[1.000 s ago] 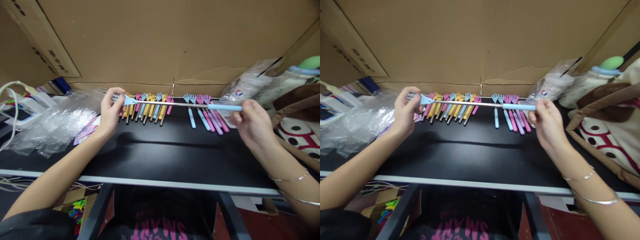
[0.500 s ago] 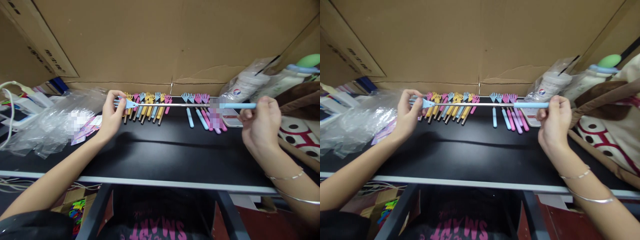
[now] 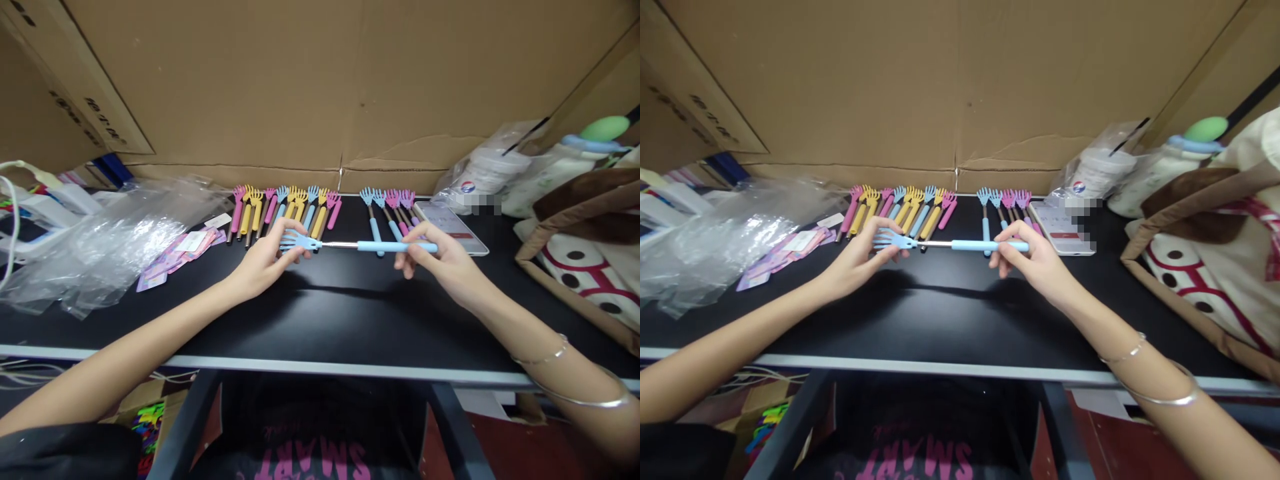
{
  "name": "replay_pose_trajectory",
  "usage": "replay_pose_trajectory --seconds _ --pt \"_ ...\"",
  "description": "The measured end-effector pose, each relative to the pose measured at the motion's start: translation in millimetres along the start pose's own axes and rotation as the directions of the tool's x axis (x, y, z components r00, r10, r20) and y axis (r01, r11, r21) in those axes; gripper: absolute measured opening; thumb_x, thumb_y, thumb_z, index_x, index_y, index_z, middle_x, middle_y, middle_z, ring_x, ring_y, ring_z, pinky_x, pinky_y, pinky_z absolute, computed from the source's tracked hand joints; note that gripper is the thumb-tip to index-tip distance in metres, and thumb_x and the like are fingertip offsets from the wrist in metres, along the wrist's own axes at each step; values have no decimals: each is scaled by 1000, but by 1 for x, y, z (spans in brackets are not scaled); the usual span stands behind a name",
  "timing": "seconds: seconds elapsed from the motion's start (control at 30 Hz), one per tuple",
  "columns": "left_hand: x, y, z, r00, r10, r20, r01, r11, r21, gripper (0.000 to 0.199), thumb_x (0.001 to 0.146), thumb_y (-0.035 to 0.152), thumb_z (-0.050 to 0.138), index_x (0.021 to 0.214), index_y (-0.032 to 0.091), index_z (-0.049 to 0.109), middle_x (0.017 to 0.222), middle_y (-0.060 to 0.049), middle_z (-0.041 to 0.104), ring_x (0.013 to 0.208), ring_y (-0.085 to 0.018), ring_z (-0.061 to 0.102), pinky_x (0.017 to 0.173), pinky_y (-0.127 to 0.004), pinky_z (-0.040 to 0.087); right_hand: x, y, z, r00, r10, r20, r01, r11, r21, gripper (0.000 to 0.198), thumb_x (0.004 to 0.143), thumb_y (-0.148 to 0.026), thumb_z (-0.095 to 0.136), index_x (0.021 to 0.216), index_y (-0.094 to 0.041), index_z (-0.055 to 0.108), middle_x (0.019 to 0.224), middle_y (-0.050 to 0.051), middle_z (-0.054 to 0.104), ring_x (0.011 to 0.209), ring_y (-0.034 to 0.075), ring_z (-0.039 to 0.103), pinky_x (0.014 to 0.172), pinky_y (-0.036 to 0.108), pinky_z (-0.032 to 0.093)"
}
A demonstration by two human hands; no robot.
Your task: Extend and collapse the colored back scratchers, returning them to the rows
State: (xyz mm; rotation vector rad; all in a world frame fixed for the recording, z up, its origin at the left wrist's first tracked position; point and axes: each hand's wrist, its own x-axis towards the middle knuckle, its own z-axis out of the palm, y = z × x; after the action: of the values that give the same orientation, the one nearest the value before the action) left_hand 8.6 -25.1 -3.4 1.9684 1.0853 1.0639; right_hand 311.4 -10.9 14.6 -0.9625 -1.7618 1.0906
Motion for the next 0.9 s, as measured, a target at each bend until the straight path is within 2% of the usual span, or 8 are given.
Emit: replay_pose_trajectory --seconds 0.17,0.3,0.37,0.47,0.53,0.6,0.73,0.9 --pt "3 4 -4 993 -12 -121 4 998 -68 19 95 39 51 102 21 52 71 1 64 67 -14 61 66 -26 48 4 0 0 999 -23 -26 23 1000 13 35 80 -54 70 82 -22 55 63 0 68 53 12 58 54 27 46" --pt "10 3 -19 970 6 -244 -49 985 -168 15 89 35 56 92 21 54 58 4 57 54 -12 55 53 -24 42 5 -1 -6 990 -6 -139 15 998 61 39 75 -57 72 80 -22 57 53 -2 61 49 12 53 49 25 38" --pt "15 -3 -31 930 -10 -369 -67 979 -195 12 83 31 59 87 21 53 54 5 52 48 -11 51 46 -23 35 7 -2 -14 977 14 -214 11 993 114 40 73 -56 75 74 -21 54 50 -3 57 47 11 50 45 24 33" --pt "21 -14 -49 830 -31 -557 -113 968 -223 12 78 28 59 82 21 50 52 7 43 42 -7 41 42 -22 23 9 -3 -29 942 6 -336 59 981 184 40 69 -51 79 70 -22 51 46 -4 50 46 11 45 44 24 31" --pt "24 -18 -56 782 -14 -623 -154 965 -215 13 79 29 58 81 21 48 53 7 38 42 -5 37 44 -22 20 10 -3 -37 912 -4 -410 98 973 210 41 66 -50 80 69 -21 52 45 -5 46 48 11 42 46 24 32" --pt "25 -19 -59 757 -4 -654 -168 965 -200 14 82 31 58 83 21 47 56 7 37 43 -5 37 46 -22 19 11 -3 -44 877 26 -481 103 965 241 40 66 -49 81 70 -21 52 45 -6 42 49 10 40 48 24 33" --pt "24 -18 -57 759 5 -650 -164 969 -184 22 82 38 63 85 22 48 60 6 40 45 -5 41 47 -23 21 11 -2 -51 806 94 -584 93 955 281 37 70 -48 78 72 -22 52 43 -7 37 46 10 34 48 24 34" --pt "22 -21 -46 795 22 -606 -138 980 -145 25 84 43 64 86 23 48 62 5 42 47 -7 45 46 -23 28 8 2 -48 743 24 -669 173 959 226 34 74 -45 74 69 -24 48 42 -7 36 44 10 33 46 25 30"
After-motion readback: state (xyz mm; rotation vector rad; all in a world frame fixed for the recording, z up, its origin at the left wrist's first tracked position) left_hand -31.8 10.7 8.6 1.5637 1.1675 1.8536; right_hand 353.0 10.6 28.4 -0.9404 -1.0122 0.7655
